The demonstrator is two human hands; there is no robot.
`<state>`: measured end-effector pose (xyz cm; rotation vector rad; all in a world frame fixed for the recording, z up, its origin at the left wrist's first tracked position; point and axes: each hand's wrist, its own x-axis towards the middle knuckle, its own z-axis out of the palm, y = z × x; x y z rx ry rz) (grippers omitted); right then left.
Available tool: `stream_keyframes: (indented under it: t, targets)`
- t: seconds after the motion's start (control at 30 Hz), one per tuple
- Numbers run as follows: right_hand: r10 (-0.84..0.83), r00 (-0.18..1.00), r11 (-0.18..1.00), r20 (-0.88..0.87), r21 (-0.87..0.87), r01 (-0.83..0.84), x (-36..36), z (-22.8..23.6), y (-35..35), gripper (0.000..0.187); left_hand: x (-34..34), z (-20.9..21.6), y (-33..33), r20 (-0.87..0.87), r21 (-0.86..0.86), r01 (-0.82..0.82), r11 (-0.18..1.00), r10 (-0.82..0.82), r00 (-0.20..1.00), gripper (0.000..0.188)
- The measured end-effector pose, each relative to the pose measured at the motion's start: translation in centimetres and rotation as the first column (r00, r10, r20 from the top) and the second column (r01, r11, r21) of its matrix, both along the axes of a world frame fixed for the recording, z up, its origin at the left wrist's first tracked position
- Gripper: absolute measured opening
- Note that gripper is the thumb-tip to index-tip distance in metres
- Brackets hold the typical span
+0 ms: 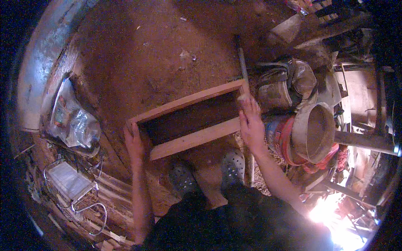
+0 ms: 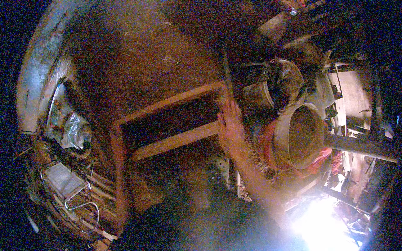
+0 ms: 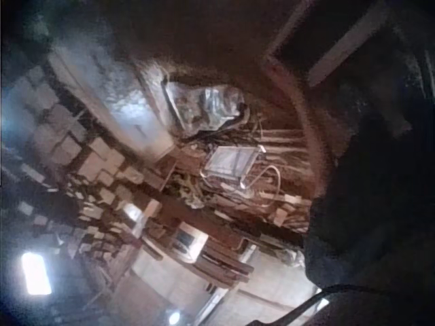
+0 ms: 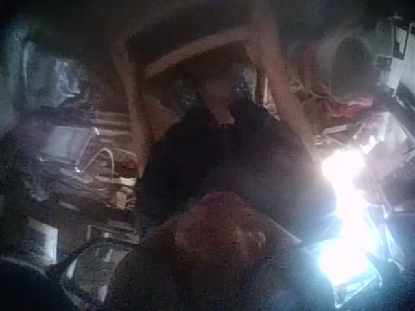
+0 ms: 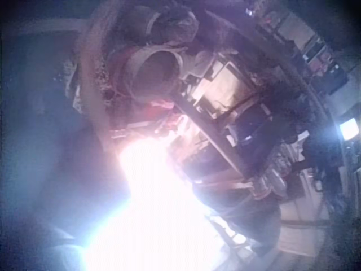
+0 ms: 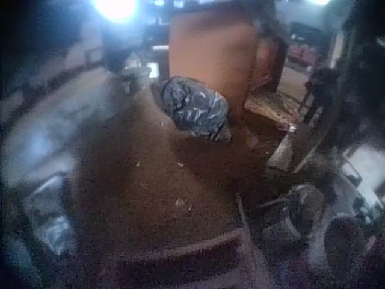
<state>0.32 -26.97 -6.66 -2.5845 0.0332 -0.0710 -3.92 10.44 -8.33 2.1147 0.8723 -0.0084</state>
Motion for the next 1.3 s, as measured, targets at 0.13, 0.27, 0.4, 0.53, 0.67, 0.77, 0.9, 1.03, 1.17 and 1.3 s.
stream_keyframes:
  t: [0.13,0.27,0.4,0.53,0.67,0.77,0.9,1.03,1.17,1.3]
  targets:
    - [0.009,0.999,1.0,-0.052,-0.001,-0.01,5.9,-0.7,0.0,0.041,-0.1,-0.3,0.0,0.064,-0.046,0.027,0.999,-0.024,0.998,0.073]
    - [0.079,0.997,0.996,-0.017,0.039,-0.079,6.8,-0.2,-0.5,0.041,-0.5,-1.1,0.4,0.058,-0.025,0.024,0.999,-0.023,0.998,0.071]
    - [-0.033,0.983,0.984,-0.183,0.167,0.064,2.5,1.0,-1.5,0.041,-1.2,-2.7,1.4,0.054,0.037,0.089,0.995,-0.091,0.994,0.072]
    - [0.049,0.989,0.999,-0.14,-0.011,-0.051,-3.1,1.7,-3.5,0.044,-1.3,-3.9,1.9,0.079,0.187,0.152,0.97,-0.17,0.982,0.071]
    - [0.047,0.99,0.999,-0.133,-0.013,-0.049,-4.6,1.3,-3.6,0.046,-1.1,-2.2,1.0,0.05,0.207,0.148,0.967,-0.161,0.986,0.07]
    - [0.017,0.998,0.999,-0.059,0.04,-0.015,-2.2,0.7,-2.4,0.045,-0.8,-0.5,0.2,0.076,-0.04,0.07,0.997,-0.067,0.995,0.071]
    - [0.047,0.999,0.994,-0.016,-0.095,-0.049,4.6,-0.6,-0.5,0.044,-0.2,-0.1,-0.1,0.011,0.101,0.038,0.994,-0.039,0.999,0.071]
    - [0.126,0.992,0.981,0.023,-0.152,-0.121,8.8,-1.1,0.8,0.043,-0.3,-0.5,0.0,0.001,0.116,0.048,0.992,-0.048,0.999,0.071]
    - [0.128,0.991,0.991,0.033,-0.054,-0.126,7.3,-0.1,0.5,0.042,-0.5,0.1,-0.2,0.061,0.056,0.058,0.997,-0.061,0.996,0.072]
    - [0.103,0.992,0.984,-0.078,-0.135,-0.113,1.7,1.2,-0.6,0.042,-0.4,0.6,-0.6,0.063,0.02,0.065,0.998,-0.067,0.996,0.073]
